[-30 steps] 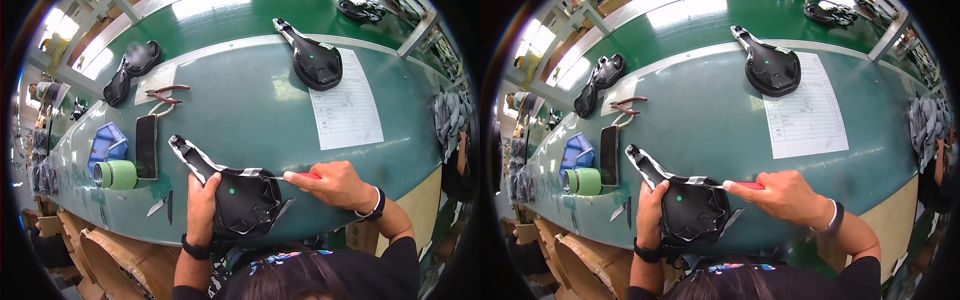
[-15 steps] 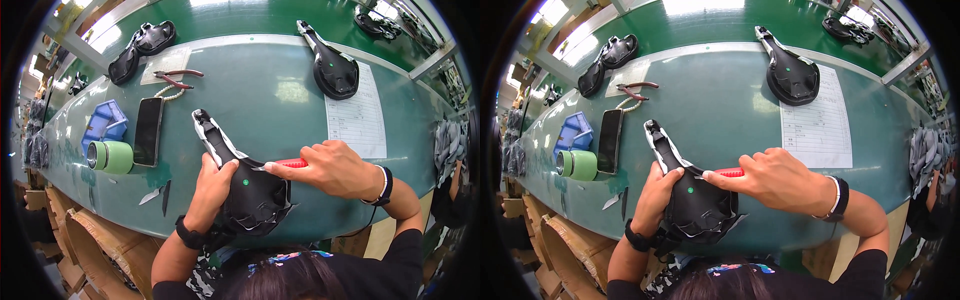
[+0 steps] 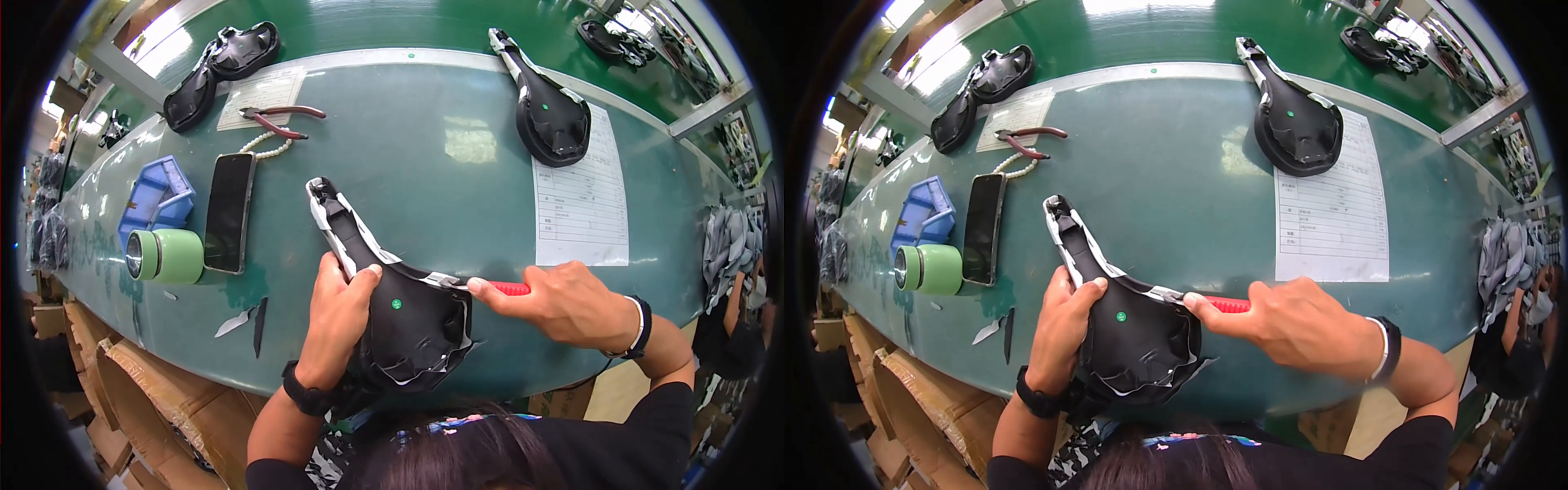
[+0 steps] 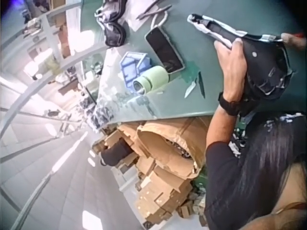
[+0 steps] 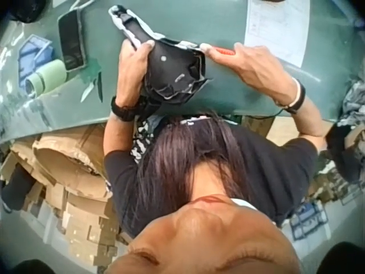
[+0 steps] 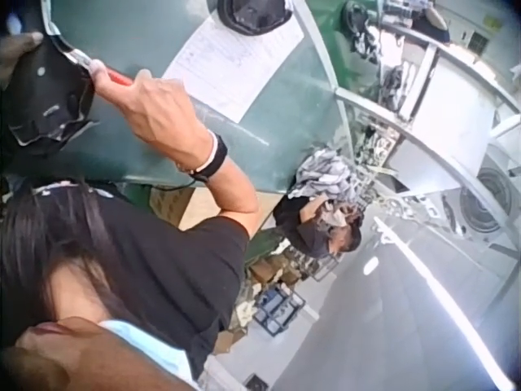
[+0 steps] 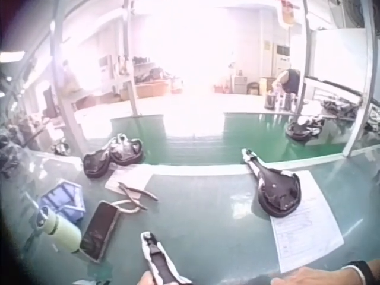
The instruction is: The person picks up a bicycle seat from a conveyor belt and uses a utility knife to trim excess material from its underside. They rotate the seat while cutting, then place it back on the belt and repeat the process with another seat.
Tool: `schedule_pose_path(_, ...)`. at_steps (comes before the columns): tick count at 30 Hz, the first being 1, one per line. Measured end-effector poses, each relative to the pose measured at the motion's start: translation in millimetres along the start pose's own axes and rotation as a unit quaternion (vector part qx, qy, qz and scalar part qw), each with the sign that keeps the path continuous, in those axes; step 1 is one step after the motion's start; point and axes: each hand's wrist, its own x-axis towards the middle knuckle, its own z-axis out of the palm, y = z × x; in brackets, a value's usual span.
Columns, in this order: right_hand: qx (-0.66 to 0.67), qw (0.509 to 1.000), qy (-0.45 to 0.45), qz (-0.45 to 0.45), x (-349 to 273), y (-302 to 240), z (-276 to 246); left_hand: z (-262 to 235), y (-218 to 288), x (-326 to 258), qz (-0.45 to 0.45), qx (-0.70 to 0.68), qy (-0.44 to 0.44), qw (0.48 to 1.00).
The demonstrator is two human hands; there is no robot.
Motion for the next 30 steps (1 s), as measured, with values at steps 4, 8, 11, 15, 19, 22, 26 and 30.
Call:
schedule_pose_path(4, 0.038, 0.997, 0.046, 0.051, -16, -11, 34, 2, 4, -4, 0.001, -0.017, 0.008, 1.0)
schedule_pose_path(8, 0.123, 0.972, 0.146, 0.136, -26, -38, 72, 5, -1, -4, 0.005, -0.04, 0.009, 0.999)
schedule_pose_path(11, 0.189, 0.947, 0.193, 0.175, -26, -62, 88, 3, -2, -10, -0.006, -0.023, 0.029, 0.999)
schedule_pose_path(15, 0.273, 0.915, 0.219, 0.204, -35, -75, 92, 6, -7, -22, 0.001, -0.062, 0.012, 0.998)
schedule_pose_path(19, 0.29, 0.868, 0.368, 0.163, -14, -64, 79, 10, -10, -25, 0.035, -0.05, 0.026, 0.998)
schedule_pose_path(22, 0.246, 0.874, 0.412, 0.077, 21, -60, 54, 8, -6, -32, 0.056, -0.039, 0.012, 0.998)
schedule_pose_path(26, 0.137, 0.947, 0.29, 0.03, 41, -61, 40, 11, -9, -39, 0.103, -0.016, 0.036, 0.994)
schedule_pose_path(30, 0.251, 0.89, 0.378, 0.035, 50, -56, 51, 4, -14, -45, 0.111, -0.012, 0.062, 0.992)
